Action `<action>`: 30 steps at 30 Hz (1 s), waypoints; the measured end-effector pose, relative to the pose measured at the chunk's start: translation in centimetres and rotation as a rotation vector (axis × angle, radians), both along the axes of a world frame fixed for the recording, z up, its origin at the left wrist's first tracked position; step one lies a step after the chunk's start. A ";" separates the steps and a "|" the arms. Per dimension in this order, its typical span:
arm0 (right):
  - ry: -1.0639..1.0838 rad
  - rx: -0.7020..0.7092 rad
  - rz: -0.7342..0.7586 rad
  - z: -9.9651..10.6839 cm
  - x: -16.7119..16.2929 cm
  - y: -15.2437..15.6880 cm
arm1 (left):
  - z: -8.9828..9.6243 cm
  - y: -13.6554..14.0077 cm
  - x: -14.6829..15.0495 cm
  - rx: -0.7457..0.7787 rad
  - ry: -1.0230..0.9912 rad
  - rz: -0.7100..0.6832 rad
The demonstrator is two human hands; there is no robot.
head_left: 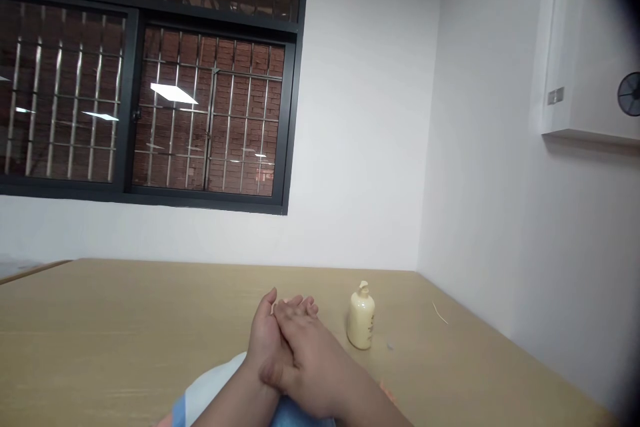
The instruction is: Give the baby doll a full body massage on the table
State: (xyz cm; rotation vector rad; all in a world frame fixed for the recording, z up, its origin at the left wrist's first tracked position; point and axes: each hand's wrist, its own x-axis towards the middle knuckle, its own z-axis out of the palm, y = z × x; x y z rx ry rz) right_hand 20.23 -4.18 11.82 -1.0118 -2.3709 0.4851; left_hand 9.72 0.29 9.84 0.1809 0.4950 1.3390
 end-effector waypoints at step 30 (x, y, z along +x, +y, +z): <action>-0.083 0.008 0.002 0.1 0.4 0.5 | 0.7 0.9 -1.4 -0.006 0.061 0.021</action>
